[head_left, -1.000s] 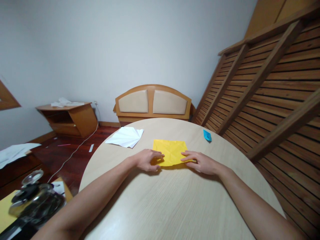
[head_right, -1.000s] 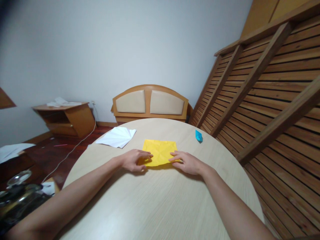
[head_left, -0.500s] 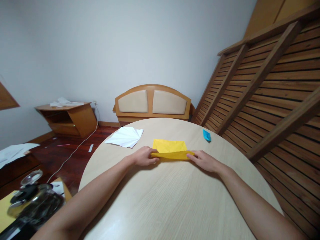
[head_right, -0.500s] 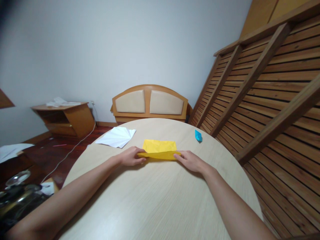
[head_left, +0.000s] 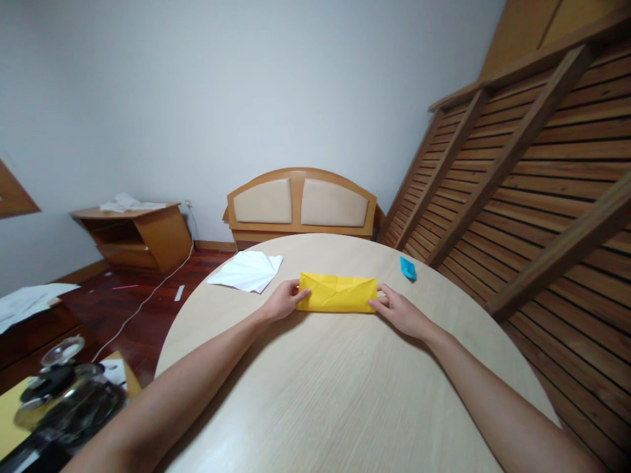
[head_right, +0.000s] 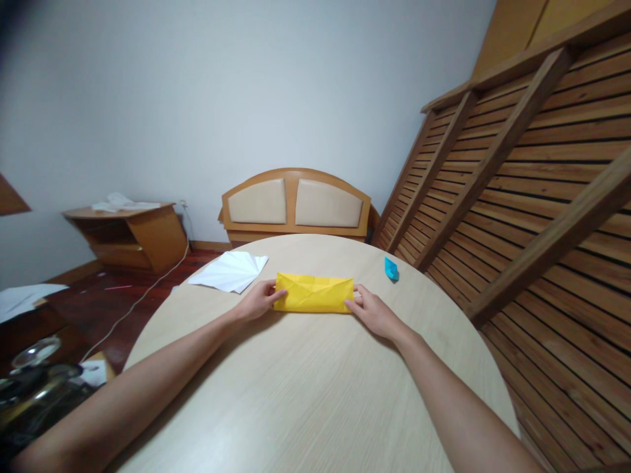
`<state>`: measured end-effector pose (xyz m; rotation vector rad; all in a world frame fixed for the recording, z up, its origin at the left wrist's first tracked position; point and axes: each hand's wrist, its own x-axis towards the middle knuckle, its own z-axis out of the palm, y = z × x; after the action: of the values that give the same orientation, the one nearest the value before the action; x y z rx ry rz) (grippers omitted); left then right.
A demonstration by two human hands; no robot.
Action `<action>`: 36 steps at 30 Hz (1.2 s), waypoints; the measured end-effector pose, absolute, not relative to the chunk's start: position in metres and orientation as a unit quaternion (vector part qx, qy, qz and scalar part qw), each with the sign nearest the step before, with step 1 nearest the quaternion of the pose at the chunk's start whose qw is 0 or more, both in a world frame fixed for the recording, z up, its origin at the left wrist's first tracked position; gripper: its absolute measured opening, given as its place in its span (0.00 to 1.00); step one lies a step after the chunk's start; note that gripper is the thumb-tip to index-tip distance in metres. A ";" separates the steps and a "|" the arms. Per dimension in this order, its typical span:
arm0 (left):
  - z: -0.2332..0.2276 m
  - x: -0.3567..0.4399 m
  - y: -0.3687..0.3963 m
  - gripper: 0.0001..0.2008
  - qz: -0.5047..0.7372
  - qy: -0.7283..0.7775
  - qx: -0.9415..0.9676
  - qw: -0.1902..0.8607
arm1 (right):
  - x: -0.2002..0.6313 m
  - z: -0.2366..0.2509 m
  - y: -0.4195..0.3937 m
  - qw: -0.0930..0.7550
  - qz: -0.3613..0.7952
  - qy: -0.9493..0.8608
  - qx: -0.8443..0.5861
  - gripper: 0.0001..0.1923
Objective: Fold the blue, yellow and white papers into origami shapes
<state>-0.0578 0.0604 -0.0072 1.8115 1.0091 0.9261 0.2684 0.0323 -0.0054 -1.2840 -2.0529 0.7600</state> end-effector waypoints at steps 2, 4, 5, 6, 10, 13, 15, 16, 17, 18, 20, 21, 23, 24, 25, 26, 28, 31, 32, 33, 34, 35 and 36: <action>-0.009 -0.058 0.060 0.24 0.379 0.454 0.706 0.391 | 0.266 -0.007 0.034 0.307 0.283 -0.767 -0.488 0.28; -0.009 -0.058 0.059 0.27 0.372 0.509 0.699 0.336 | 0.264 -0.010 0.036 0.312 0.268 -0.763 -0.499 0.31; -0.009 -0.057 0.057 0.30 0.360 0.530 0.704 0.307 | 0.263 -0.011 0.036 0.312 0.259 -0.763 -0.503 0.32; -0.007 -0.057 0.055 0.33 0.342 0.547 0.712 0.278 | 0.262 -0.012 0.037 0.310 0.250 -0.765 -0.507 0.32; 0.000 -0.055 0.044 0.35 0.267 0.592 0.746 0.146 | 0.259 -0.013 0.036 0.283 0.202 -0.784 -0.515 0.29; 0.002 -0.053 0.038 0.28 0.271 0.573 0.774 0.023 | 0.260 -0.010 0.034 0.251 0.167 -0.798 -0.522 0.27; 0.001 -0.051 0.036 0.24 0.273 0.524 0.807 -0.014 | 0.262 -0.006 0.034 0.230 0.146 -0.806 -0.526 0.26; -0.001 -0.050 0.035 0.24 0.265 0.496 0.827 -0.013 | 0.264 -0.004 0.033 0.218 0.131 -0.809 -0.530 0.25; -0.003 -0.048 0.034 0.24 0.252 0.468 0.847 -0.005 | 0.265 -0.002 0.033 0.206 0.111 -0.812 -0.535 0.23; -0.006 -0.046 0.033 0.25 0.235 0.446 0.864 0.008 | 0.265 0.001 0.032 0.196 0.085 -0.814 -0.541 0.22; -0.010 -0.041 0.031 0.26 0.199 0.418 0.885 0.033 | 0.261 0.006 0.028 0.189 0.025 -0.813 -0.550 0.20; -0.012 -0.039 0.030 0.26 0.185 0.410 0.892 0.042 | 0.255 0.008 0.025 0.194 -0.001 -0.812 -0.550 0.19; -0.014 -0.034 0.027 0.27 0.165 0.394 0.902 0.055 | 0.238 0.009 0.017 0.217 -0.009 -0.819 -0.531 0.22; -0.014 -0.032 0.026 0.27 0.158 0.384 0.908 0.062 | 0.228 0.008 0.012 0.216 0.011 -0.836 -0.505 0.23; -0.014 -0.031 0.024 0.27 0.151 0.371 0.914 0.070 | 0.217 0.005 0.007 0.212 0.035 -0.852 -0.477 0.26; -0.013 -0.030 0.023 0.27 0.142 0.357 0.920 0.079 | 0.207 0.002 0.002 0.196 0.062 -0.868 -0.451 0.29; -0.011 -0.030 0.022 0.28 0.120 0.333 0.930 0.097 | 0.192 -0.005 -0.004 0.151 0.116 -0.879 -0.437 0.34; -0.008 -0.031 0.021 0.30 0.089 0.325 0.935 0.112 | 0.190 -0.014 -0.001 0.091 0.154 -0.867 -0.465 0.39; -0.008 -0.032 0.021 0.31 0.083 0.328 0.934 0.114 | 0.194 -0.016 0.003 0.079 0.152 -0.861 -0.479 0.39; -0.007 -0.033 0.021 0.31 0.078 0.331 0.934 0.114 | 0.201 -0.018 0.007 0.071 0.144 -0.855 -0.493 0.39; -0.008 -0.034 0.021 0.31 0.074 0.333 0.933 0.114 | 0.208 -0.018 0.012 0.064 0.133 -0.846 -0.512 0.38; -0.008 -0.034 0.021 0.32 0.071 0.334 0.933 0.114 | 0.217 -0.019 0.016 0.059 0.124 -0.837 -0.530 0.38; -0.009 -0.035 0.021 0.33 0.072 0.333 0.933 0.113 | 0.224 -0.019 0.020 0.058 0.118 -0.827 -0.547 0.38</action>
<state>-0.0345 0.0213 -0.0085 2.7382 0.9785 0.2102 0.2244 0.0202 -0.0190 -1.6572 -2.5062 0.3571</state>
